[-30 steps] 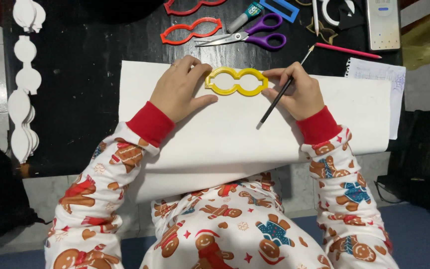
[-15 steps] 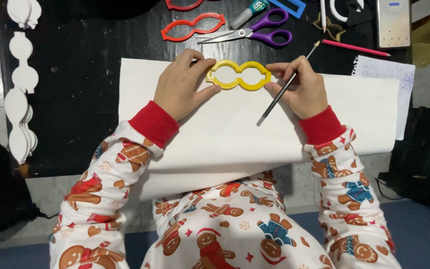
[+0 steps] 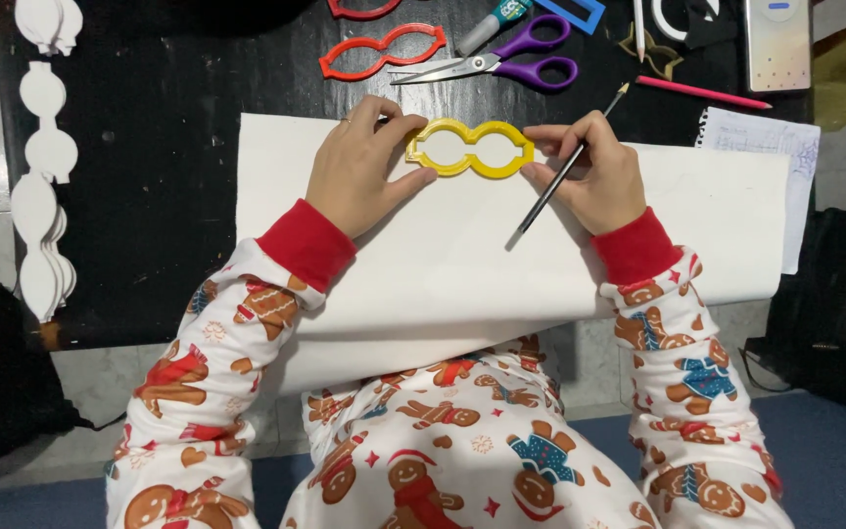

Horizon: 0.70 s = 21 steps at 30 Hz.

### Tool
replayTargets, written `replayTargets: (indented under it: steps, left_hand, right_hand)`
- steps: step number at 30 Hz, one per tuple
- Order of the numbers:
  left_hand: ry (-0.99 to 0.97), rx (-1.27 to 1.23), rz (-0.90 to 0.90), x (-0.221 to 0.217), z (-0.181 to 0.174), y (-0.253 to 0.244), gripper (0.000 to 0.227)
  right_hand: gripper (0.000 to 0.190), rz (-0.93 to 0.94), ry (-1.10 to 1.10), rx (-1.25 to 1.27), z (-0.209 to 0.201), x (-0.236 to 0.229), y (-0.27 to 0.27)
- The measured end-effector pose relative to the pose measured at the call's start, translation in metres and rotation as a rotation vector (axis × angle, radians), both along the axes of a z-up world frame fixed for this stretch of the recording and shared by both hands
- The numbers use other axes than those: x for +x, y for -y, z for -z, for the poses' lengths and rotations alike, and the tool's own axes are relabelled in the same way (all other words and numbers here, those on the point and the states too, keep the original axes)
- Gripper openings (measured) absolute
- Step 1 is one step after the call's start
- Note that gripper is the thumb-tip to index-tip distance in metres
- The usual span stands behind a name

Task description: Tracing a plastic stencil onto a sheet of paper using a pencil

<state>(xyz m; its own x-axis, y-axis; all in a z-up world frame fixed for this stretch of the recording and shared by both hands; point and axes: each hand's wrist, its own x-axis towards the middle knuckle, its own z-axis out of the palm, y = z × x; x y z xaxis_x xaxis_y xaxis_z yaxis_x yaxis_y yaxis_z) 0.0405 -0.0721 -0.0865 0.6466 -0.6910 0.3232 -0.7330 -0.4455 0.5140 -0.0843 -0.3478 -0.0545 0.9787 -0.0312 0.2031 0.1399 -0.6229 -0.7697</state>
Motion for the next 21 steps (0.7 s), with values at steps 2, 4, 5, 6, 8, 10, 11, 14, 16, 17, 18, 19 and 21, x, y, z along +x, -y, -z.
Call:
replayTargets:
  steps: [2, 4, 5, 6, 8, 10, 11, 14, 16, 17, 18, 19, 21]
  left_hand:
    - [0.004, -0.008, 0.0, -0.0005, 0.0001, 0.0002, 0.051]
    - [0.009, -0.016, -0.008, -0.0012, -0.0004, 0.0003, 0.05]
    - [0.014, -0.024, -0.015, -0.0017, -0.0008, 0.0003, 0.049]
    - [0.016, -0.024, -0.016, -0.0004, -0.0004, 0.0006, 0.049]
    - [-0.019, -0.04, -0.032, 0.001, 0.0007, 0.0009, 0.049]
    - [-0.028, -0.04, -0.029, 0.0019, 0.0005, 0.0008, 0.049]
    - [-0.036, -0.04, -0.025, 0.0023, 0.0002, 0.0009, 0.05]
    - [-0.04, -0.016, -0.026, 0.0012, -0.0014, 0.0021, 0.05]
    - [-0.03, -0.015, -0.031, 0.0021, -0.0013, 0.0027, 0.05]
    - [-0.021, -0.014, -0.036, 0.0022, -0.0011, 0.0029, 0.05]
    - [-0.019, -0.014, -0.035, 0.0021, -0.001, 0.0033, 0.05]
    - [-0.026, -0.001, -0.044, 0.002, -0.0009, 0.0036, 0.05]
    - [-0.035, 0.014, -0.052, 0.0022, -0.0007, 0.0037, 0.051]
  right_hand:
    - [0.042, -0.005, 0.013, 0.002, 0.0002, -0.0004, -0.0001]
    - [0.041, -0.001, 0.01, -0.006, -0.0014, -0.0003, -0.0017]
    - [0.041, 0.003, 0.007, -0.013, -0.0023, -0.0006, -0.0026]
    - [0.041, 0.001, 0.009, -0.013, -0.0035, -0.0002, -0.003]
    - [0.041, 0.022, -0.017, -0.07, -0.0058, -0.0007, -0.0041]
    - [0.041, 0.017, -0.003, -0.086, -0.0073, -0.0009, -0.0048]
    - [0.041, 0.012, 0.012, -0.104, -0.0082, -0.0009, -0.0051]
    - [0.041, 0.019, -0.002, -0.052, -0.0037, -0.0013, -0.0045]
    - [0.041, 0.022, 0.007, -0.038, -0.0024, -0.0009, -0.005]
    - [0.042, 0.024, 0.014, -0.025, -0.0018, -0.001, -0.0053]
    - [0.042, 0.024, 0.016, -0.026, -0.0016, -0.001, -0.0054]
    - [0.042, 0.024, 0.014, -0.01, -0.0016, -0.001, -0.0055]
    - [0.042, 0.026, 0.011, 0.008, -0.0016, -0.0013, -0.0054]
